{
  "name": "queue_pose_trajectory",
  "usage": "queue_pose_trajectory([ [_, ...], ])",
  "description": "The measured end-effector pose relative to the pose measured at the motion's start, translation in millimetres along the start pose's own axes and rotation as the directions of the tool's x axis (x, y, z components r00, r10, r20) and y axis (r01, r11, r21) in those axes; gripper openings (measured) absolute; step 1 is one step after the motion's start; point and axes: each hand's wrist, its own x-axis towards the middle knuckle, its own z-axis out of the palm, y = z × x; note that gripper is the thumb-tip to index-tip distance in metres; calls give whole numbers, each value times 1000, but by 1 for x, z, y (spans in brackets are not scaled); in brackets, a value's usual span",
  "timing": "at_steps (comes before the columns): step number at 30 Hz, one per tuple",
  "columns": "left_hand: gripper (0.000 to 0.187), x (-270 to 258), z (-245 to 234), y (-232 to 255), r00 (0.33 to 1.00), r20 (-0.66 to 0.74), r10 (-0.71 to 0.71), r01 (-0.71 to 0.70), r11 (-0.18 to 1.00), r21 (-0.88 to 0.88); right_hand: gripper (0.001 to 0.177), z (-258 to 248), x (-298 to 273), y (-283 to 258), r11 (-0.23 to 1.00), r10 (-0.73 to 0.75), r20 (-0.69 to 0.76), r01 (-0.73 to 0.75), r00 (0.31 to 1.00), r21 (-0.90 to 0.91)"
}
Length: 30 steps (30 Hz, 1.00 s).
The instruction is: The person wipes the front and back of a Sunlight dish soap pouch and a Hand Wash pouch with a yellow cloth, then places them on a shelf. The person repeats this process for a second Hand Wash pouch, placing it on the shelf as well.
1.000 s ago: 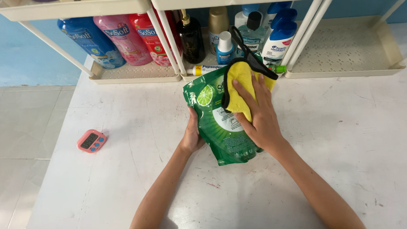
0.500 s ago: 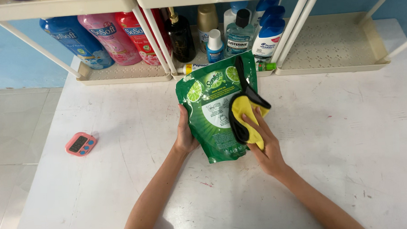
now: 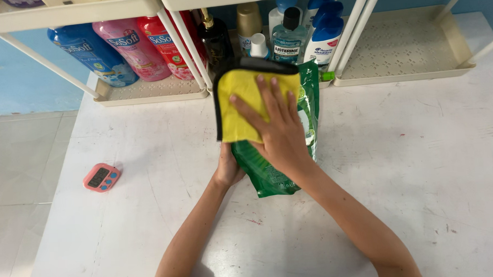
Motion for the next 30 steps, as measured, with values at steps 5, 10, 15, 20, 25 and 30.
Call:
queue_pose_trajectory([
  [5, 86, 1, 15, 10, 999, 35, 17, -16, 1000, -26, 97, -11, -3, -15, 988, 130, -45, -133, 991, -74],
  [10, 78, 2, 15, 13, 999, -5, 33, -33, 999, 30, 85, -1, -7, -32, 998, -69, -55, 68, 996, -18],
  [15, 90, 2, 29, 28, 1000, -9, 10, -10, 1000, 25, 83, -8, 8, 7, 997, 72, -77, -75, 994, -30],
  [20, 93, -1, 36, 40, 999, -19, -29, 32, 985, 172, 78, -14, 5, 6, 969, 241, -64, -237, 968, 66],
  [25, 103, 0, 26, 32, 951, 270, 149, -198, 966, 165, 85, -1, -4, -41, 999, 10, -120, -3, 993, 52],
  [30, 108, -4, 25, 36, 998, 66, 17, -24, 994, 106, 89, 2, -2, -21, 1000, 4, -57, -3, 998, 10],
])
